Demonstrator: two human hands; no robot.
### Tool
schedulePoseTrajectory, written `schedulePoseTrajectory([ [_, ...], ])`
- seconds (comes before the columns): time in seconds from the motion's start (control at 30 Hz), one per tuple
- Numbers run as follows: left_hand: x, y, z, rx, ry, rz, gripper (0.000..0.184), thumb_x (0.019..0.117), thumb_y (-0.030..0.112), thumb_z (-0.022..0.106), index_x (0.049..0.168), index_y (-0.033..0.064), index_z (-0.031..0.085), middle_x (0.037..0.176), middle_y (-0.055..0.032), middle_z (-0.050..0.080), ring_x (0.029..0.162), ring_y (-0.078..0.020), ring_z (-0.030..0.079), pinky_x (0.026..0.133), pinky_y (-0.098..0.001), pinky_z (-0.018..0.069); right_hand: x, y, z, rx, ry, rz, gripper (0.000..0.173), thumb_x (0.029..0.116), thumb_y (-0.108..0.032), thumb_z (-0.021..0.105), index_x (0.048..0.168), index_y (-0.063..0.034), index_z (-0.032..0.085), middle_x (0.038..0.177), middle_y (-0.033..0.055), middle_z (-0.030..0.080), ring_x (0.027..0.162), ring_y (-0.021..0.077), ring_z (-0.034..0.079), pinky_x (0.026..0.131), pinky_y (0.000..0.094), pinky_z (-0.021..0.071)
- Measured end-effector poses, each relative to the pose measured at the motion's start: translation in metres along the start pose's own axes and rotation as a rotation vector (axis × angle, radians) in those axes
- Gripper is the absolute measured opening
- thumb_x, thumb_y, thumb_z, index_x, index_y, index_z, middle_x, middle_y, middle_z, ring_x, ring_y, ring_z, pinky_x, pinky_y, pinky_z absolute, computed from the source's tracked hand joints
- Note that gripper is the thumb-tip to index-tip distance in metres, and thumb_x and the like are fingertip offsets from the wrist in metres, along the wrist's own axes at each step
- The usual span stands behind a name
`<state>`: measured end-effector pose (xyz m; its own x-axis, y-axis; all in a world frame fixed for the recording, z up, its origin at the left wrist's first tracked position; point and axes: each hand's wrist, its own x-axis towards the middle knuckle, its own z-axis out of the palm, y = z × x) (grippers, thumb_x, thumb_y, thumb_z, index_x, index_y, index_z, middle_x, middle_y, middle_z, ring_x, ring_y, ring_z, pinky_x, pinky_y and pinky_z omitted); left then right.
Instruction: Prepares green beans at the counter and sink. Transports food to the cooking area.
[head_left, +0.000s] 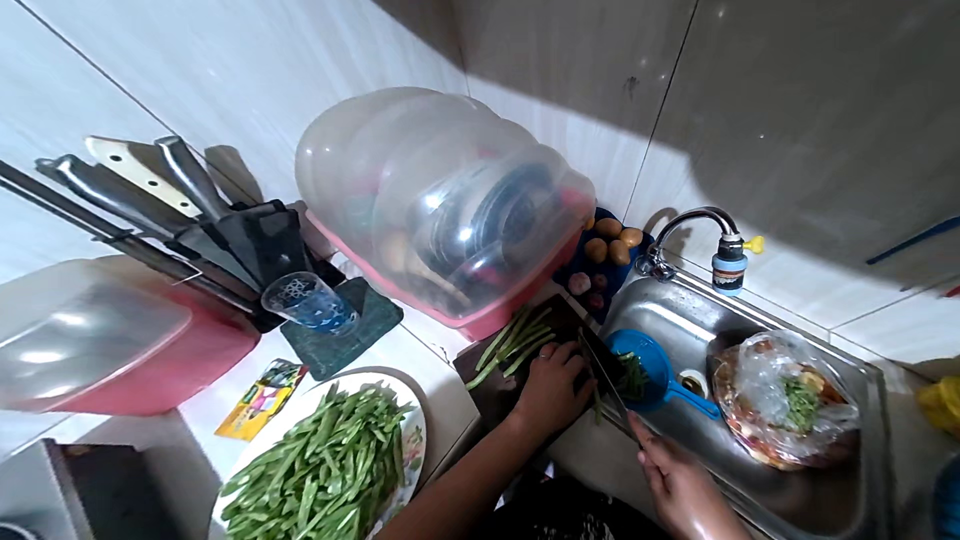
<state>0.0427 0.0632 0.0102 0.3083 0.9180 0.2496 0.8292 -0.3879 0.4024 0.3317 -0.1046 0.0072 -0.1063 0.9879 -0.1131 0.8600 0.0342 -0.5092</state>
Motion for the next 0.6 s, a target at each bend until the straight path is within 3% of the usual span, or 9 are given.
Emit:
schedulePoseTrajectory([
  [0.4, -0.003, 0.002, -0.002, 0.015, -0.008, -0.006, 0.037, 0.0913, 0.067, 0.058, 0.122, 0.0471, 0.064, 0.148, 0.021, 0.051, 0.138, -0.0115, 0.045, 0.106, -0.0457, 0.0452, 0.006, -0.01, -0.003, -0.051, -0.037, 0.013, 0.053, 0.1074, -0.043, 0.039, 0.159, -0.0463, 0.028, 0.119, -0.0049, 0.07, 0.095, 0.0111, 0.07, 0.08, 0.0408, 0.0626],
  [0.6, -0.002, 0.006, -0.009, 0.011, -0.034, -0.018, 0.035, 0.0914, 0.065, 0.058, 0.12, 0.0462, 0.065, 0.149, 0.0217, 0.05, 0.138, -0.0116, 0.045, 0.106, -0.0466, 0.0457, 0.018, -0.038, -0.005, -0.143, -0.023, 0.032, 0.057, 0.1062, -0.042, 0.04, 0.16, -0.0476, 0.023, 0.114, 0.0034, 0.069, 0.087, 0.0203, 0.071, 0.07, 0.0485, 0.0624],
])
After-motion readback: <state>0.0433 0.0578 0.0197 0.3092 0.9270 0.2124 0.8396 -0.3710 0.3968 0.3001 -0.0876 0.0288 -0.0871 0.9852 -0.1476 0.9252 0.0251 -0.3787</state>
